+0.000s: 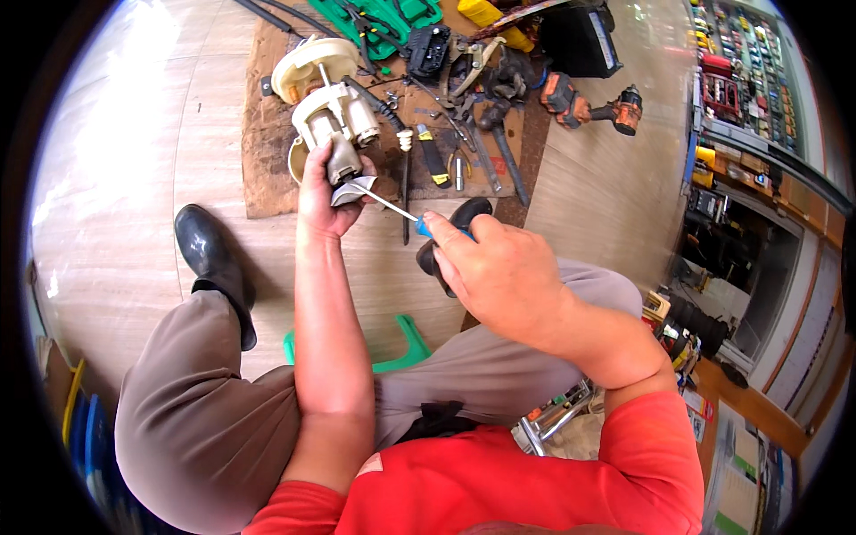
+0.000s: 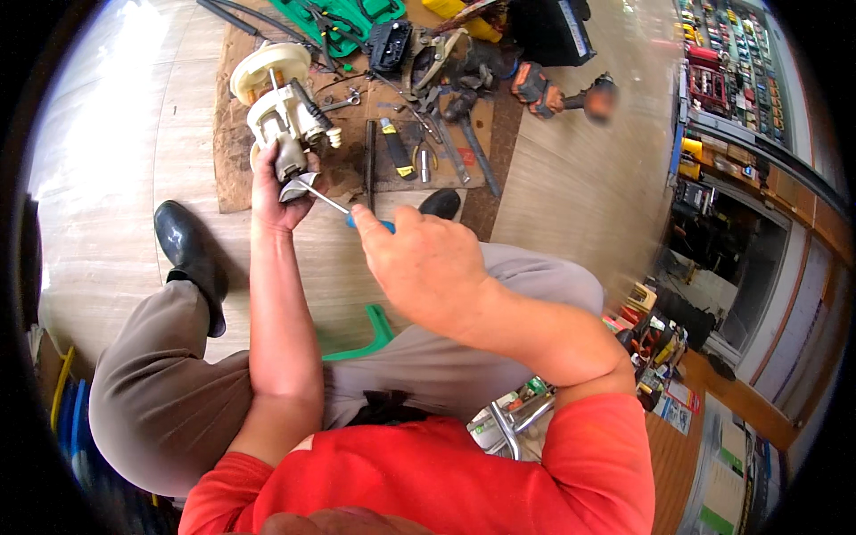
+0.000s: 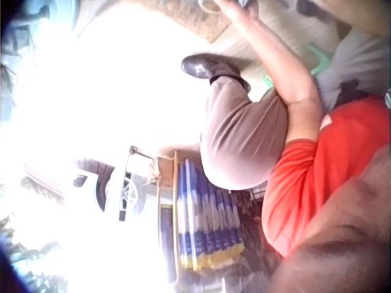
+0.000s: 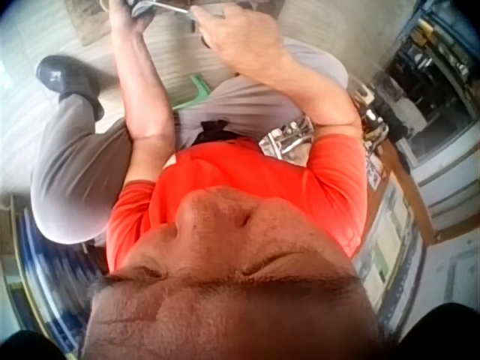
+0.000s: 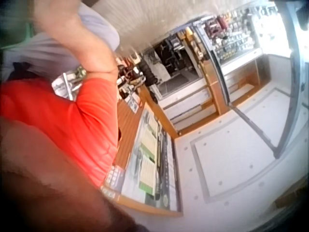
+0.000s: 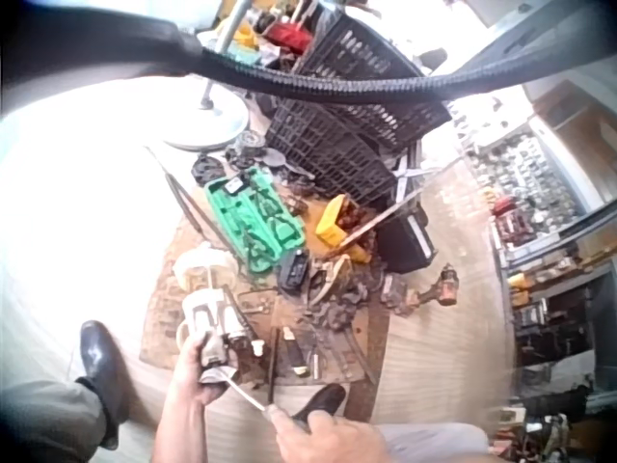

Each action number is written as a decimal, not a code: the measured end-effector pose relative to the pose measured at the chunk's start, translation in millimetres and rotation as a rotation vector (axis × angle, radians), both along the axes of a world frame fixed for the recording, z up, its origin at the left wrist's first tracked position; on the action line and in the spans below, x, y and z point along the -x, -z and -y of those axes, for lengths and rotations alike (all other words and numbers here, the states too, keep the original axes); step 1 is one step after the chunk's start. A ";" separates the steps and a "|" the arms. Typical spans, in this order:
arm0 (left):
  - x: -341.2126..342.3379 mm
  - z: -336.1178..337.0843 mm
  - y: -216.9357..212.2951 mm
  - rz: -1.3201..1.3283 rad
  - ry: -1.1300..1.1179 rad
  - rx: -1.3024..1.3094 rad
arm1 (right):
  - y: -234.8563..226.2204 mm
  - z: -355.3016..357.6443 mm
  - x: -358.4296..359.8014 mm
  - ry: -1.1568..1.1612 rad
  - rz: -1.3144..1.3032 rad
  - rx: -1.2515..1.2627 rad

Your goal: The person removes the outer white housing from a fuel pump assembly and uses a screwdriver to pry and disconnect a hose and internal mechanical components.

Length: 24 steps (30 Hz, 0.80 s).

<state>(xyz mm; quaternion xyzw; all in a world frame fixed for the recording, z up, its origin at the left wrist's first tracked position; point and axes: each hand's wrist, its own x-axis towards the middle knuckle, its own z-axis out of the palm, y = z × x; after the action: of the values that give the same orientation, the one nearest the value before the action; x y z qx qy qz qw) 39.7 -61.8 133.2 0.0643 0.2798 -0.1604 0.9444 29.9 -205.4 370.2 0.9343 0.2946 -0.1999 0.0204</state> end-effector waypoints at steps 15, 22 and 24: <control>-1.0 1.2 -11.4 -0.091 -0.047 0.098 | -5.4 -5.8 -1.9 -0.022 0.029 0.016; -0.4 2.3 -2.2 0.025 -0.054 0.124 | -4.1 -4.6 -2.3 -0.029 0.042 0.010; 0.2 2.2 -0.4 0.068 -0.059 0.129 | -3.0 -3.9 -2.4 -0.020 0.041 -0.018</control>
<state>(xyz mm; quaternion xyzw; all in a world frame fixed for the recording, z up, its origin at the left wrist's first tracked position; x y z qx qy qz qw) 39.6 -64.0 133.7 0.0006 0.2382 -0.1480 0.9599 32.3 -201.5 373.2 0.9352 0.3055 -0.1779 0.0199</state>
